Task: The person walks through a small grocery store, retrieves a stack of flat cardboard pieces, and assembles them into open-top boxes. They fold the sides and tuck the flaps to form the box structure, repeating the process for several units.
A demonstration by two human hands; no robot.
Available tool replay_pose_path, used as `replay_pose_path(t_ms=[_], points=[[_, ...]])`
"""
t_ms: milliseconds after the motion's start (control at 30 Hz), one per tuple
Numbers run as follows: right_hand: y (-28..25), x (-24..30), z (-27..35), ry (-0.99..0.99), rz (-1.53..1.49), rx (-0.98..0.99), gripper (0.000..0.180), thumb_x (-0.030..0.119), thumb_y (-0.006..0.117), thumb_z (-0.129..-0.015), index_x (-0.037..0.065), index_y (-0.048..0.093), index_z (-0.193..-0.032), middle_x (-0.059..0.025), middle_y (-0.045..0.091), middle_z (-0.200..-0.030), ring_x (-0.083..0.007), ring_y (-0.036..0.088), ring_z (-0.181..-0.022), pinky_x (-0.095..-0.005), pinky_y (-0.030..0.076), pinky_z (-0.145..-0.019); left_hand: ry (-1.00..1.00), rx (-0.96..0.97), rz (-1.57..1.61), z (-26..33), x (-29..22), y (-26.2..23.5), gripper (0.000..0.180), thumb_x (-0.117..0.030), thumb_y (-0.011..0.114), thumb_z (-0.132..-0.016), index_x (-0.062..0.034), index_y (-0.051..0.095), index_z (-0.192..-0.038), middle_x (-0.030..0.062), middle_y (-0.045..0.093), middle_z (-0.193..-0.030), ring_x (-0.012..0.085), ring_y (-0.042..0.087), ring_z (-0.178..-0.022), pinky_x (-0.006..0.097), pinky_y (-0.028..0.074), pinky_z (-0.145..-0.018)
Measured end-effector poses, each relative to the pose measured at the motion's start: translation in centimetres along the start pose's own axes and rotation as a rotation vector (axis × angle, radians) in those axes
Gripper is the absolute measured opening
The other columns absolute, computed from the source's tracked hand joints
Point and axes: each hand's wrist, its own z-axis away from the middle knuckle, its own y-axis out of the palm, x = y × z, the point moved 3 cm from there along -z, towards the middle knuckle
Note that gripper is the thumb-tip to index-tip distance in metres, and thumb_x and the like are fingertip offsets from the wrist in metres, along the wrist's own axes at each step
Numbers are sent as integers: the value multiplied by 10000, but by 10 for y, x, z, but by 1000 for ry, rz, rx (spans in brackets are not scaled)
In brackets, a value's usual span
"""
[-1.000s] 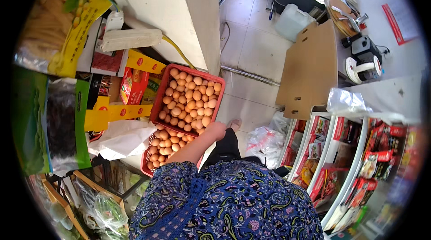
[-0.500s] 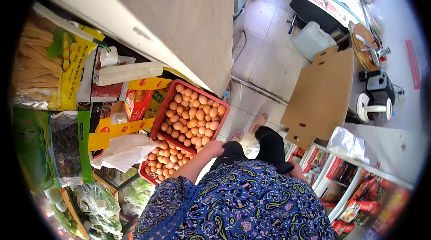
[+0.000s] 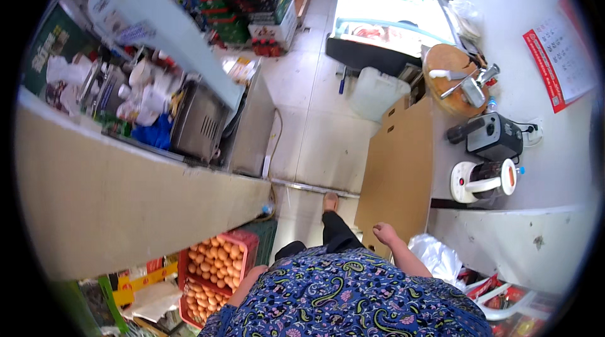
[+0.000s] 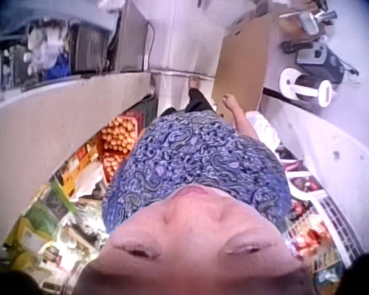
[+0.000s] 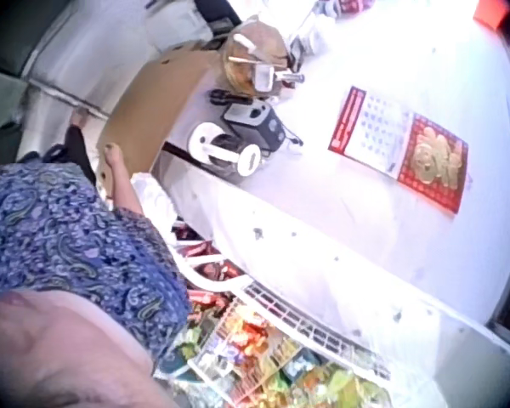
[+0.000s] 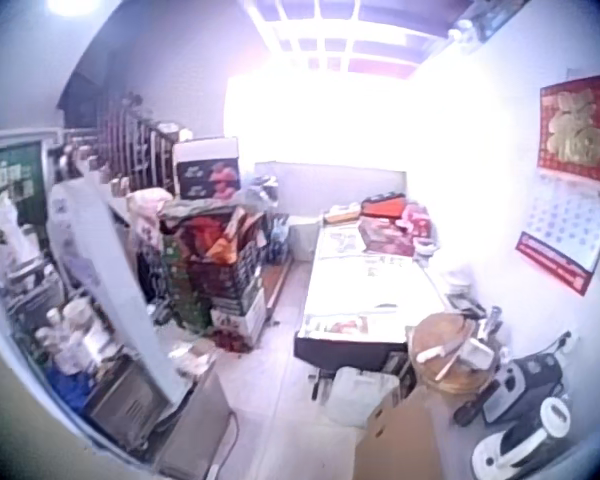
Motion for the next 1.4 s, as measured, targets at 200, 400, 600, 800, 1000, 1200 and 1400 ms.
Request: replay_pose_path(t_ms=[200, 400, 600, 800, 1000, 1200, 1400], points=[[-67, -16, -68, 120, -86, -83, 358, 280, 578, -803, 20, 699, -1017, -172, 696, -985, -297, 668, -918, -380, 521, -826, 196, -304, 190, -20, -143, -92, 356, -227, 576, -887, 30, 640, -1124, 172, 691, -944, 173, 678, -782, 313, 533, -678], [-71, -41, -97, 27, 56, 4, 314, 266, 581, -799, 42, 710, -978, -153, 701, -990, -282, 667, -914, -374, 529, -794, 232, -141, 431, -89, -114, -95, 428, -326, 599, -902, 22, 637, -1148, 152, 694, -1034, 210, 676, -891, 319, 524, -785], [-26, -87, -123, -374, 699, 326, 223, 235, 583, -820, 78, 709, -918, -126, 694, -935, -292, 659, -897, -388, 527, -773, 266, -14, -29, -131, -48, -70, 354, -374, 582, -882, -97, 697, -1070, 152, 692, -1008, 295, 662, -917, 364, 507, -800], [-45, -84, -132, -42, 306, 316, 170, 195, 576, -803, 74, 694, -813, -115, 691, -862, -300, 659, -854, -399, 527, -739, 42, -18, 161, -149, -139, -148, 251, -279, 550, -842, -55, 650, -793, 104, 609, -696, 240, 574, -612, 389, 430, -544], [-132, 4, -162, 146, 147, 136, 186, 202, 587, -813, 60, 699, -853, -124, 695, -883, -306, 661, -860, -395, 526, -749, -175, 101, 403, -246, -198, -204, 260, -252, 530, -920, -109, 695, -1061, 55, 689, -881, 185, 640, -759, 318, 502, -621], [-226, 120, -220, 173, 6, -80, 207, 209, 597, -822, 46, 704, -892, -132, 699, -903, -313, 663, -865, -390, 525, -759, 80, -129, 970, -302, -278, -278, 318, -244, 574, -909, -59, 598, -1167, 41, 656, -898, 133, 629, -728, 271, 505, -604], [-280, 207, -314, 54, -2, -85, 280, 249, 626, -817, 49, 711, -993, -163, 698, -984, -312, 667, -898, -386, 524, -797, -33, -132, 1051, -326, -252, -293, 282, -289, 591, -914, -81, 601, -1103, 44, 652, -911, 141, 630, -722, 282, 504, -604]])
